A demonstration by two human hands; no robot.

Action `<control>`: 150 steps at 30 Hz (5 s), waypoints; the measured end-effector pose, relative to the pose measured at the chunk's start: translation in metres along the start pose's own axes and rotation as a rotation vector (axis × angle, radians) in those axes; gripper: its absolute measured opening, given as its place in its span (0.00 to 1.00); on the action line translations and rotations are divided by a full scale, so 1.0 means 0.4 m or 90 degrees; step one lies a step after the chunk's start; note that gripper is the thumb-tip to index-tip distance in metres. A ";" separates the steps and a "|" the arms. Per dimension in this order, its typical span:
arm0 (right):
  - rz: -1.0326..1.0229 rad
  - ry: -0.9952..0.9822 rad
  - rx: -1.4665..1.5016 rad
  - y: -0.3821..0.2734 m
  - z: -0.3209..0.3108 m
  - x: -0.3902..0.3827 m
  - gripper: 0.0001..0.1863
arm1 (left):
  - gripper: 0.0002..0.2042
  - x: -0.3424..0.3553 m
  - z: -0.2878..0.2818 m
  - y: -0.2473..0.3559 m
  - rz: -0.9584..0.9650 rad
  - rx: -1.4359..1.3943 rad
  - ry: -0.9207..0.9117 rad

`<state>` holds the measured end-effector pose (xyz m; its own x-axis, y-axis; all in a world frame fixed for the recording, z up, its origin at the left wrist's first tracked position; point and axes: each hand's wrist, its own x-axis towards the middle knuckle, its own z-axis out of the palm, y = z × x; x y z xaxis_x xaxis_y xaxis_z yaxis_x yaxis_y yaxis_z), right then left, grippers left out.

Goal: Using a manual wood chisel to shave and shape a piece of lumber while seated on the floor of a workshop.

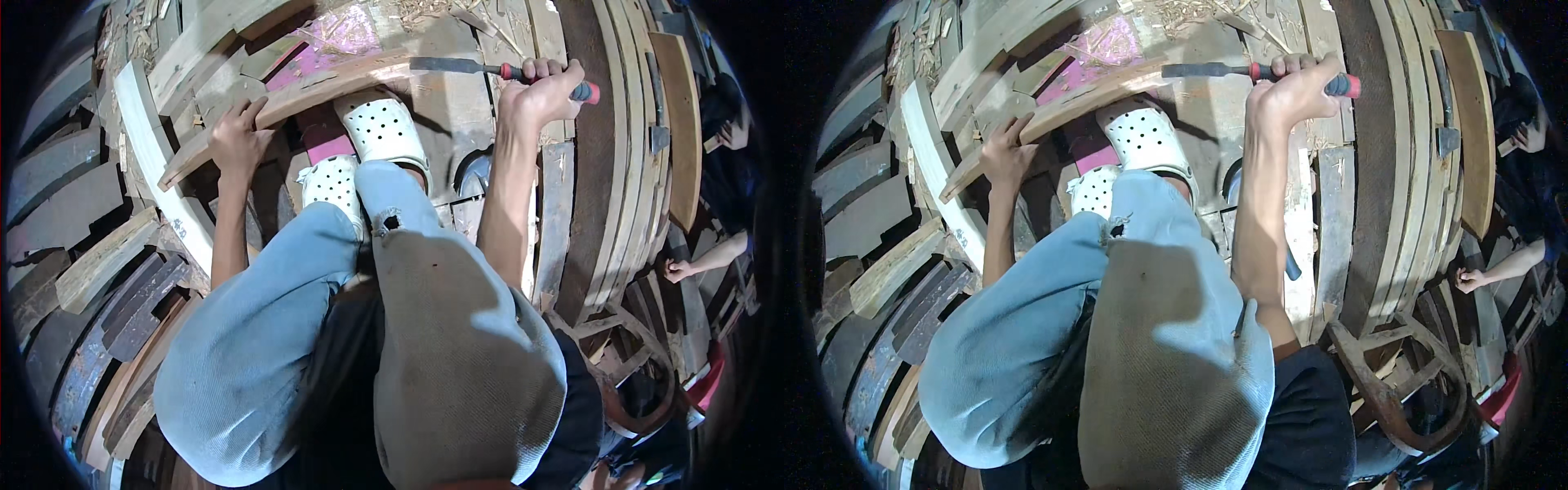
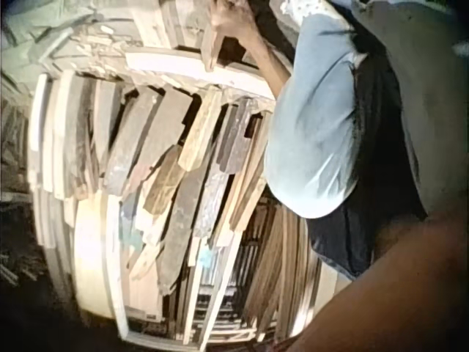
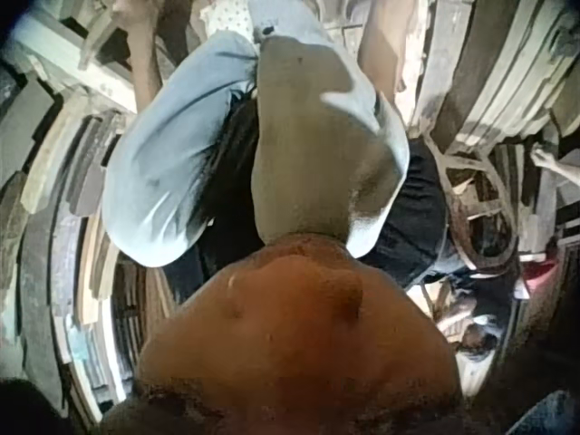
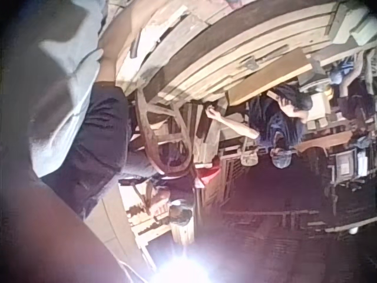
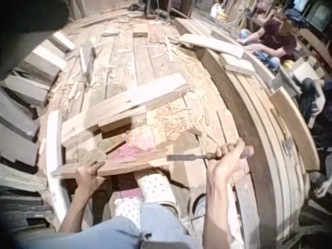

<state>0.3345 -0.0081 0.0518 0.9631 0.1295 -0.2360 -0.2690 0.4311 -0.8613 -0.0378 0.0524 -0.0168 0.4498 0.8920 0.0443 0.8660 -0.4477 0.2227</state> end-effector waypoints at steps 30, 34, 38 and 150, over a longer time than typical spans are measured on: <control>0.004 -0.014 0.064 -0.075 -0.043 0.152 0.17 | 0.29 -0.014 0.008 -0.009 0.032 -0.040 0.054; 0.021 -0.011 0.022 0.042 0.008 0.032 0.13 | 0.29 -0.011 0.002 -0.021 -0.010 -0.051 0.012; 0.068 -0.024 -0.003 0.012 0.009 0.022 0.12 | 0.30 -0.012 0.004 -0.013 0.026 -0.014 0.050; -0.379 -0.815 -0.713 -0.019 -0.343 -0.297 0.26 | 0.25 0.172 0.026 0.278 0.067 -0.035 -0.154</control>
<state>0.2236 -0.1491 0.0245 0.1671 0.9700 0.1764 0.7306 -0.0017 -0.6828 0.0916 0.0635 0.0008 0.5819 0.7969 -0.1624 0.8012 -0.5274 0.2827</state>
